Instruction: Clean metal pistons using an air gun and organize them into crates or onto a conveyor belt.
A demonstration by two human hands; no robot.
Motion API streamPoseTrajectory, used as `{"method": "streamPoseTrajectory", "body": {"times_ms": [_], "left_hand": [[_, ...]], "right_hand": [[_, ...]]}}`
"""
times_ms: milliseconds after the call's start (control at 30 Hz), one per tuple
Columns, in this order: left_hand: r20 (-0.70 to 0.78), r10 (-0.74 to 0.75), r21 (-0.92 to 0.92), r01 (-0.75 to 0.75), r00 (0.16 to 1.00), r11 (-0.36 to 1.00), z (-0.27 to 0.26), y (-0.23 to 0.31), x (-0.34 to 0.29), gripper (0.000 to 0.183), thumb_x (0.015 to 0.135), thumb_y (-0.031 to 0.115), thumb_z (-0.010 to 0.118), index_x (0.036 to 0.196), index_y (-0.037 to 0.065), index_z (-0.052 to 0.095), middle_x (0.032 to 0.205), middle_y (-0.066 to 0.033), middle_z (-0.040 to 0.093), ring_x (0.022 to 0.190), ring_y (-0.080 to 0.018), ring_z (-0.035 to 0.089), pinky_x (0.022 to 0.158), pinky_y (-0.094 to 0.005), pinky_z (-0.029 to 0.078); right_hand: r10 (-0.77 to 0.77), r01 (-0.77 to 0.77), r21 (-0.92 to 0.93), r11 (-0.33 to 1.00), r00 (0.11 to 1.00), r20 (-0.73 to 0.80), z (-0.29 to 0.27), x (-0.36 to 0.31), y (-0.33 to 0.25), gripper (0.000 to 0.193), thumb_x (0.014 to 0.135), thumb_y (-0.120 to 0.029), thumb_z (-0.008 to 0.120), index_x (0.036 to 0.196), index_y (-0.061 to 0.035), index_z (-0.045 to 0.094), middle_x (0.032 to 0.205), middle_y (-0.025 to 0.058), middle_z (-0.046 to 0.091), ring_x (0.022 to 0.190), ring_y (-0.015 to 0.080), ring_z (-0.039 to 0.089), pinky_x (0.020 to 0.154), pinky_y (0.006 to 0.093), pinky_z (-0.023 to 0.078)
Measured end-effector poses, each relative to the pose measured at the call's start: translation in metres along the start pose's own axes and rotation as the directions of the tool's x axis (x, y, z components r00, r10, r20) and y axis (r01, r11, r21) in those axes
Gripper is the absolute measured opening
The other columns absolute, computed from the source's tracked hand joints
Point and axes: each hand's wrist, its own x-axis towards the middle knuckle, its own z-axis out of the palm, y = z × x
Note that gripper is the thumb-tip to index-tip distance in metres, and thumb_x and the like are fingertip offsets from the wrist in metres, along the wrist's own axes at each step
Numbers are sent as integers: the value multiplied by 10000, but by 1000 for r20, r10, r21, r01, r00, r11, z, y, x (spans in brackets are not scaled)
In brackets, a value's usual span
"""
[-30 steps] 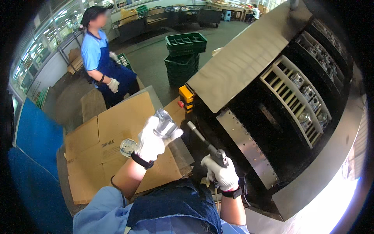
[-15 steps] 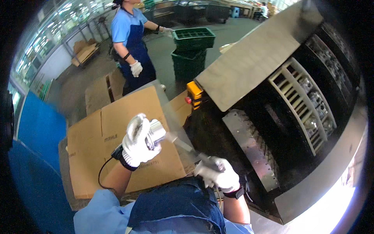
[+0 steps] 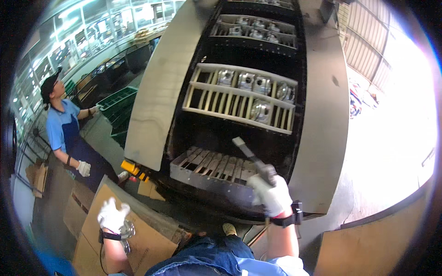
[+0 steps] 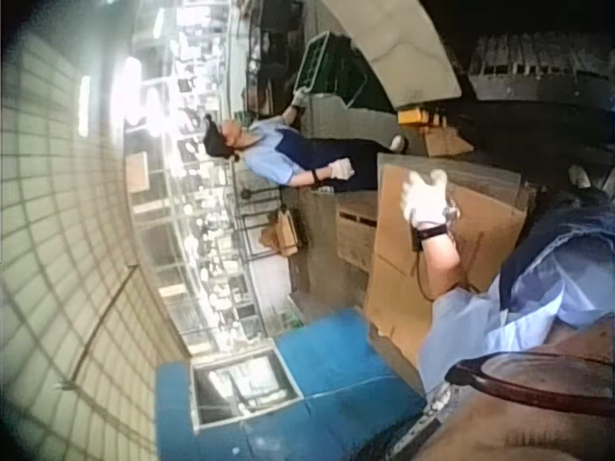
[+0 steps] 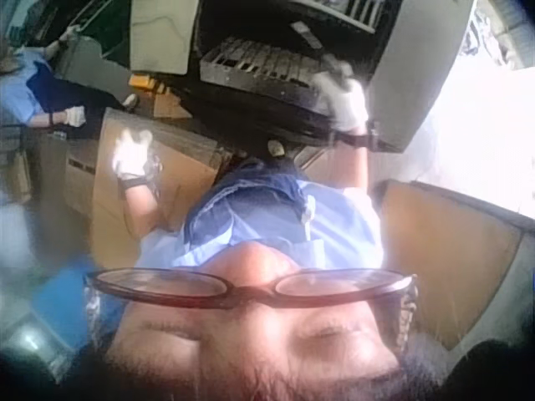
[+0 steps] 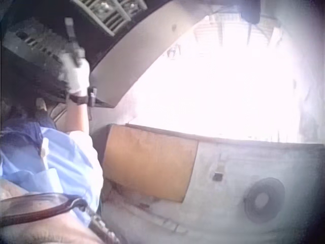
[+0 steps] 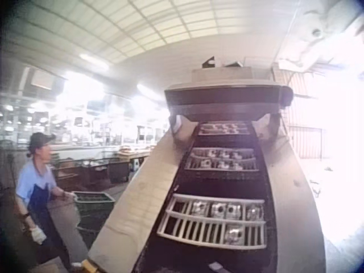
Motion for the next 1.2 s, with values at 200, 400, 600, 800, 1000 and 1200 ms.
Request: {"method": "streamPoseTrajectory", "body": {"times_ms": [200,400,600,800,1000,1200], "left_hand": [[-772,565,-18,-898,292,440,-110,244,25,310,754,124,696,1005,-51,648,1032,-259,624,1026,-454,583,889,-531,513],[-517,710,-76,-852,478,518,-93,457,64,292,919,416,559,1012,170,687,1023,-173,650,985,-397,566,877,-464,467],[77,573,-617,-412,816,670,-121,522,35,698,787,524,686,1147,-73,645,1253,-289,635,1126,-405,643,953,-436,512],[-80,612,-849,268,786,-455,-64,500,74,253,931,241,631,939,-10,610,768,-103,647,699,-177,626,629,-324,504],[-81,608,-956,110,789,-270,-72,409,55,417,826,169,638,1182,-32,559,945,-78,667,761,-160,656,703,-298,569],[-100,563,-922,137,820,-362,-88,322,38,260,815,26,683,1002,23,503,858,-48,628,672,-89,583,610,-247,514]], "right_hand": [[289,-292,54,955,873,-393,-99,17,16,147,831,-165,702,758,-44,660,574,20,563,467,110,518,452,282,436],[296,-258,176,950,925,-239,-88,20,3,132,829,-165,715,797,-44,672,613,15,579,503,112,530,475,288,428],[403,-375,180,909,902,-157,-109,17,11,144,833,-169,733,837,-36,678,631,15,595,508,113,546,484,275,444],[301,-279,425,861,953,16,-98,20,-2,143,866,-153,703,812,-30,655,595,16,568,443,114,518,433,264,418],[288,-336,254,907,935,209,-39,49,-17,167,881,-172,700,837,-18,652,584,18,567,417,105,529,426,248,463],[285,-433,253,865,840,461,3,49,-20,177,860,-189,710,804,-28,660,569,16,546,432,118,545,416,267,441]]}}
